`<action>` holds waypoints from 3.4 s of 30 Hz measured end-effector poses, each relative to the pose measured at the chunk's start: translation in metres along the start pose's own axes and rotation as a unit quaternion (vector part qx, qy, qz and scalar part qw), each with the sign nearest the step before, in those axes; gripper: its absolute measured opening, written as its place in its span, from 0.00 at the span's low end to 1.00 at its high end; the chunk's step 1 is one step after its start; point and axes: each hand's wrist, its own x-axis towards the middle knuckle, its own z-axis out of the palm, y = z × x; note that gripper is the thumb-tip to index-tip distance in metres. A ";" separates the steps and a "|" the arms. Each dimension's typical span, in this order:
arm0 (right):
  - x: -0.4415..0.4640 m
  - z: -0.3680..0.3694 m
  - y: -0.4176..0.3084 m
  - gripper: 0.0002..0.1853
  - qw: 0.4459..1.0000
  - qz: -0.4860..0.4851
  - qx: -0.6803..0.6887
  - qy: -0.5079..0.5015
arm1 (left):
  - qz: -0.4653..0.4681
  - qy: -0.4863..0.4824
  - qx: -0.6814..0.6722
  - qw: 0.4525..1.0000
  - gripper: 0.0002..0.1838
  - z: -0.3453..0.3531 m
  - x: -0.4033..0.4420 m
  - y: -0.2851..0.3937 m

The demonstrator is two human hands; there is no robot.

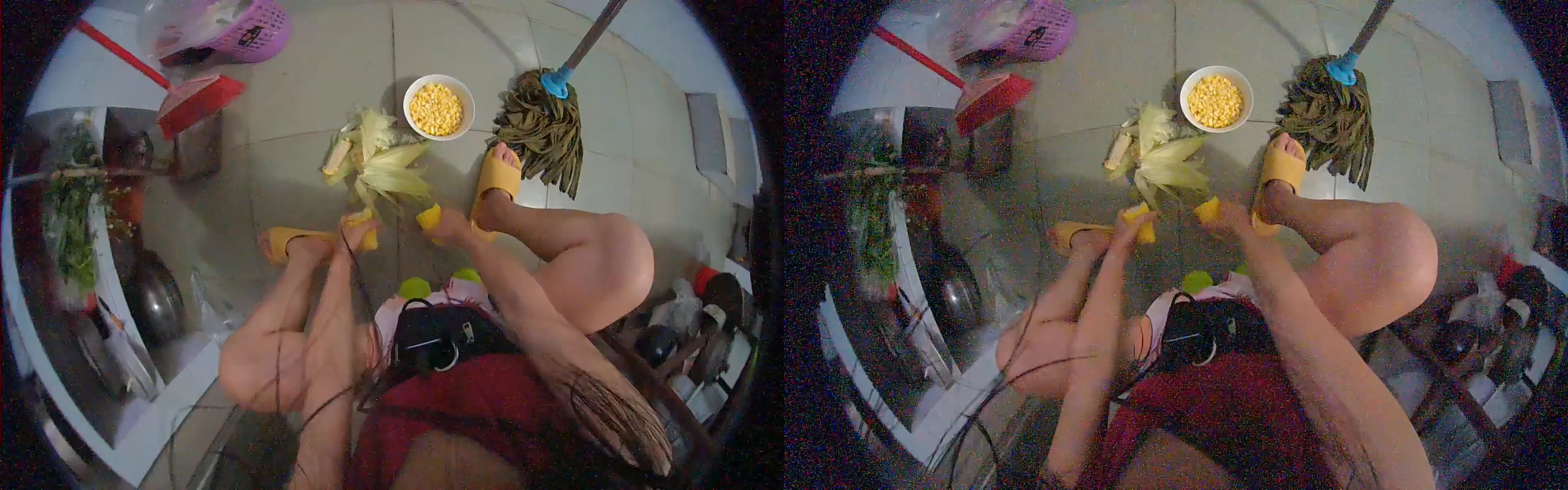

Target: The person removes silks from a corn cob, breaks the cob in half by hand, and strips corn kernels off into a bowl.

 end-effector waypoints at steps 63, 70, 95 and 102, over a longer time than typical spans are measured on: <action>-0.059 -0.214 -0.177 0.24 0.852 -0.472 -0.077 0.213 | 0.288 -0.230 -0.284 0.885 0.22 0.027 -0.075 0.148; -0.057 -0.258 -0.151 0.20 0.842 -0.491 -0.170 0.146 | 0.265 -0.240 -0.242 0.902 0.19 0.055 -0.060 0.169; 0.056 -0.206 -0.049 0.18 0.933 -0.177 0.226 0.215 | 0.084 -0.225 -0.230 0.943 0.23 0.107 0.067 0.137; 0.056 -0.201 -0.048 0.16 0.905 -0.259 0.297 0.164 | 0.101 -0.188 -0.187 0.959 0.26 0.115 0.061 0.151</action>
